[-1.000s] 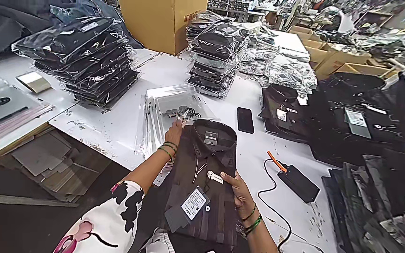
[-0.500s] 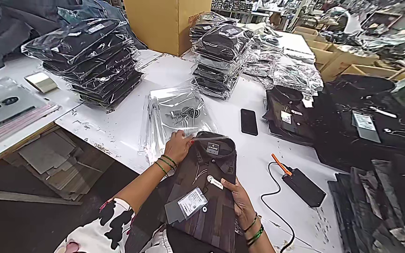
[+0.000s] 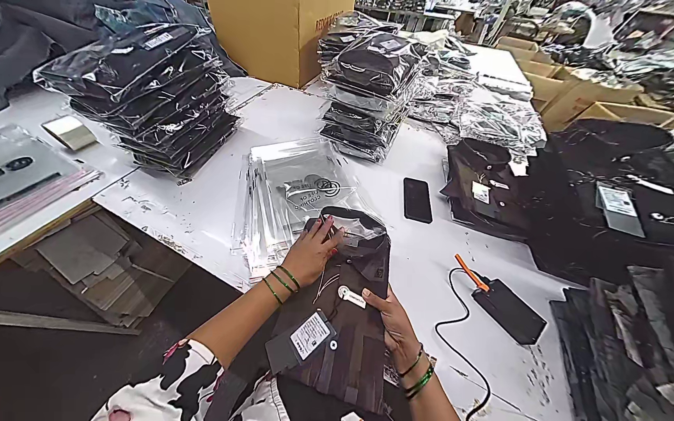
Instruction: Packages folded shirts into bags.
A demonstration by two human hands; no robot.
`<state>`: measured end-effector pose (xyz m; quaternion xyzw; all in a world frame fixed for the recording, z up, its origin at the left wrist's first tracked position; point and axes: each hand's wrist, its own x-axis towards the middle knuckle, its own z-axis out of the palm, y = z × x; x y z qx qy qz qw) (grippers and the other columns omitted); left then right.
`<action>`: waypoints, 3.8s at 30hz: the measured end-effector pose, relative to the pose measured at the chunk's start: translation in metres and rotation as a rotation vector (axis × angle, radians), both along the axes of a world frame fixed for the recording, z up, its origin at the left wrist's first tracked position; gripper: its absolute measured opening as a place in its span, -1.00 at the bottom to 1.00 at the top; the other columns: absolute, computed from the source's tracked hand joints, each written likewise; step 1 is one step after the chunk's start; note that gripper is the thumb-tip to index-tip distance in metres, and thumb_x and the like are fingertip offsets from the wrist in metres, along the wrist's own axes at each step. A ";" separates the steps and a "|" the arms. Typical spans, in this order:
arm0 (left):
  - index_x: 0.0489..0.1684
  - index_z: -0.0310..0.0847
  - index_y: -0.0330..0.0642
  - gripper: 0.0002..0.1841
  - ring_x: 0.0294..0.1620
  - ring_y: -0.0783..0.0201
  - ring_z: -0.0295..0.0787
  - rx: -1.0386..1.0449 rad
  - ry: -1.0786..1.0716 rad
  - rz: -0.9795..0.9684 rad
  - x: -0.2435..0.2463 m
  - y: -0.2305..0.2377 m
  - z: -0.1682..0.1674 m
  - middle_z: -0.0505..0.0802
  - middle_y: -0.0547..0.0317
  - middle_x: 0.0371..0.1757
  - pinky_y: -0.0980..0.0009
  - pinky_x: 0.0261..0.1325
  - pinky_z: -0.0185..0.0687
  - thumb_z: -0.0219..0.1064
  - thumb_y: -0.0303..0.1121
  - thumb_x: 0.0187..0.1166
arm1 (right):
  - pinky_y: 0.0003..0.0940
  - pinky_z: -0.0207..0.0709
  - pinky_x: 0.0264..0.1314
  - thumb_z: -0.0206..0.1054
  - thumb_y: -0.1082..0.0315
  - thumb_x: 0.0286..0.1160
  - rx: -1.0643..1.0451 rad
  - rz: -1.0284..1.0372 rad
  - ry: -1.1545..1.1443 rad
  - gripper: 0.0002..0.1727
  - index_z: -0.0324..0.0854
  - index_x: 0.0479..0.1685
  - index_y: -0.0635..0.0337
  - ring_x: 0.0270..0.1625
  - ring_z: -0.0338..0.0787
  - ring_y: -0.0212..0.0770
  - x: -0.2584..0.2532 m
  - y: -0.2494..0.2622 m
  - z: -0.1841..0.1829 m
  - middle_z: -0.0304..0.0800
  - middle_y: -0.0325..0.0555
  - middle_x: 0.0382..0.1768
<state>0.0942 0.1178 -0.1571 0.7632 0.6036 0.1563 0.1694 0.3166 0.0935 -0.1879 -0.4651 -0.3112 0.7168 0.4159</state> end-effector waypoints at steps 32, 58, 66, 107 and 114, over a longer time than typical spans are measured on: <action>0.66 0.31 -0.42 -0.29 0.58 -0.46 0.42 -0.098 -0.163 0.614 -0.040 -0.071 -0.020 0.46 -0.50 0.60 -0.32 0.53 0.35 0.44 -0.26 0.55 | -0.42 0.52 -0.27 0.36 0.32 0.60 0.495 0.052 -0.716 -0.25 0.13 0.73 0.36 -0.49 0.59 -0.44 -0.014 0.056 -0.031 0.73 -0.12 -0.46; 0.14 0.38 -0.34 -0.74 -0.41 0.51 0.74 0.050 -1.195 0.604 -0.058 -0.082 -0.047 0.75 0.23 -0.02 0.55 -0.31 0.73 0.15 -0.57 0.52 | -0.06 0.55 0.46 0.02 0.45 0.76 0.912 0.028 -0.801 -0.56 0.54 0.48 0.49 0.36 0.80 0.14 -0.013 0.052 -0.044 0.73 0.32 0.36; 0.50 0.47 -0.41 -0.32 0.13 -0.23 0.76 -0.347 -0.361 0.606 -0.065 -0.108 -0.030 0.80 -0.30 0.15 -0.22 0.28 0.56 0.50 -0.10 0.53 | -0.05 0.58 0.41 0.04 0.46 0.75 0.903 0.003 -0.820 -0.57 0.55 0.47 0.49 0.30 0.83 0.14 -0.014 0.051 -0.044 0.75 0.31 0.32; -0.37 0.66 -0.52 -0.85 0.27 0.42 0.61 -0.072 -1.059 0.842 0.017 -0.204 -0.044 0.58 -0.24 0.33 0.64 0.12 0.61 0.44 -0.54 0.28 | -0.57 0.46 0.53 -0.05 0.54 0.66 0.371 0.168 -0.375 -0.42 0.18 0.69 0.57 0.47 0.66 -0.44 0.039 -0.050 -0.027 0.54 0.16 0.58; 0.05 0.51 -0.19 -0.81 -0.43 0.46 0.82 -0.710 -1.676 0.823 0.004 -0.176 -0.012 0.88 0.25 -0.36 0.55 -0.25 0.76 -0.02 -0.53 0.75 | -0.32 0.84 -0.18 -0.10 0.44 0.80 -0.297 -0.310 0.332 -0.74 0.55 -0.06 0.14 -0.27 0.93 -0.25 0.015 -0.060 0.001 0.91 -0.13 -0.28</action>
